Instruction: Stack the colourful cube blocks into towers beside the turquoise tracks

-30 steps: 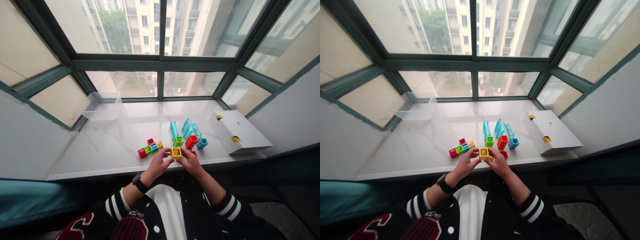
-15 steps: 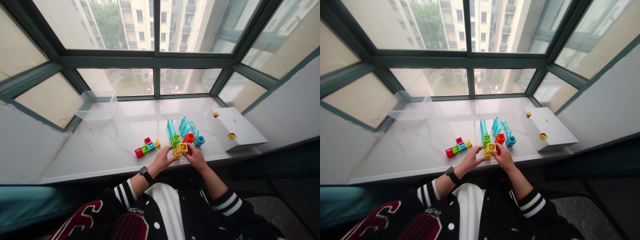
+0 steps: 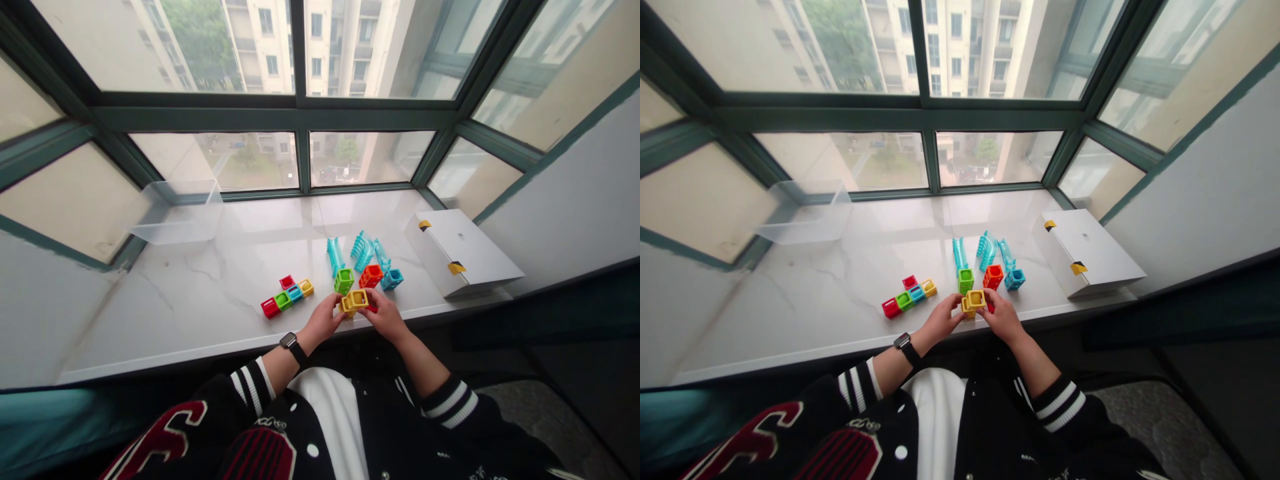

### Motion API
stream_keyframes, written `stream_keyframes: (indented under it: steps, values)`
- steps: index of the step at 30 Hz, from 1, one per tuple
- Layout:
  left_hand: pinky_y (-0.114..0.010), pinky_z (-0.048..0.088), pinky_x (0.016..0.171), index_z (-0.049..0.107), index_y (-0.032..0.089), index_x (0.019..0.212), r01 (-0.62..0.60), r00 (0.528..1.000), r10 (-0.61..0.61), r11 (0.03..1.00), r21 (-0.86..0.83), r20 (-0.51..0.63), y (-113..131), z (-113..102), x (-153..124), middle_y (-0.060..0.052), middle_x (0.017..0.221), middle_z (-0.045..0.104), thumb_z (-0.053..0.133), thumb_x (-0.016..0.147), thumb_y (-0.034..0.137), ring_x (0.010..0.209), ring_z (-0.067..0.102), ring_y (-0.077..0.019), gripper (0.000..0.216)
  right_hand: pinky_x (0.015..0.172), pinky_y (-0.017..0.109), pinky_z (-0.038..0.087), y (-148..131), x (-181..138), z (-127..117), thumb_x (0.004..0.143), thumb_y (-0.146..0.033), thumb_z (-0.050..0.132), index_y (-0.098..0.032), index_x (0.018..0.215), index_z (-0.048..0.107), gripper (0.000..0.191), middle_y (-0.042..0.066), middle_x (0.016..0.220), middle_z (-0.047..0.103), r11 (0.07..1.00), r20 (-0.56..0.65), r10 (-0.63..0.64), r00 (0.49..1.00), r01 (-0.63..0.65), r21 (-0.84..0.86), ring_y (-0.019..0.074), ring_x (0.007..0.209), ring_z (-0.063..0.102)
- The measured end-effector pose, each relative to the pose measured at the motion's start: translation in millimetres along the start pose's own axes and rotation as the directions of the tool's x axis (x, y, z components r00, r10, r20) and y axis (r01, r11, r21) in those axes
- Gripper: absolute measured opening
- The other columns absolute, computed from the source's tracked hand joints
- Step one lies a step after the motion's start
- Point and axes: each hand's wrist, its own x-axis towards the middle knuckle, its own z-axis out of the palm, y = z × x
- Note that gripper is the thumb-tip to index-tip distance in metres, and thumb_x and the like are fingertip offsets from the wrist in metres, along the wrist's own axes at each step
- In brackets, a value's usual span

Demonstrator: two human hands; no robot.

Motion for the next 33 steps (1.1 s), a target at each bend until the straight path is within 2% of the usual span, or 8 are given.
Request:
stream_keyframes:
  steps: [5, 14, 33]
  values:
    - [-0.047, 0.056, 0.105, 0.064, 0.024, 0.122, 0.011, 1.0, -0.01, 0.999, -0.038, 0.015, 3, -1, -1, -0.008, 0.122, 0.074, 0.076, 0.085, 0.016, 0.114, 0.07, -0.0265, 0.04, 0.111, 0.055, 0.058, 7, 6, 7, 0.087, -0.032, 0.077, -0.027, 0.131, 0.064, 0.047, 0.011, 0.13, 0.076, 1.0, 0.03, -0.005, 1.0, 0.005, 0.002, 0.0344, 0.123, 0.073]
    - [-0.046, 0.056, 0.105, 0.065, 0.024, 0.121, 0.003, 1.0, -0.003, 0.999, -0.043, 0.012, 8, -3, -1, -0.007, 0.121, 0.075, 0.074, 0.085, 0.014, 0.112, 0.071, -0.0255, 0.038, 0.11, 0.05, 0.06, 15, 8, 12, 0.086, -0.03, 0.077, -0.029, 0.132, 0.064, 0.048, 0.007, 0.129, 0.077, 1.0, 0.071, 0.015, 0.997, -0.016, 0.017, 0.0302, 0.123, 0.074]
    - [-0.046, 0.058, 0.102, 0.065, 0.024, 0.117, 0.003, 1.0, -0.003, 0.999, -0.05, 0.009, 12, -5, -2, -0.007, 0.119, 0.076, 0.074, 0.085, 0.018, 0.112, 0.072, -0.026, 0.034, 0.108, 0.051, 0.061, 15, 8, 13, 0.085, -0.032, 0.077, -0.027, 0.134, 0.064, 0.051, 0.008, 0.128, 0.078, 1.0, 0.06, -0.003, 0.998, 0.002, 0.005, 0.0304, 0.118, 0.076]
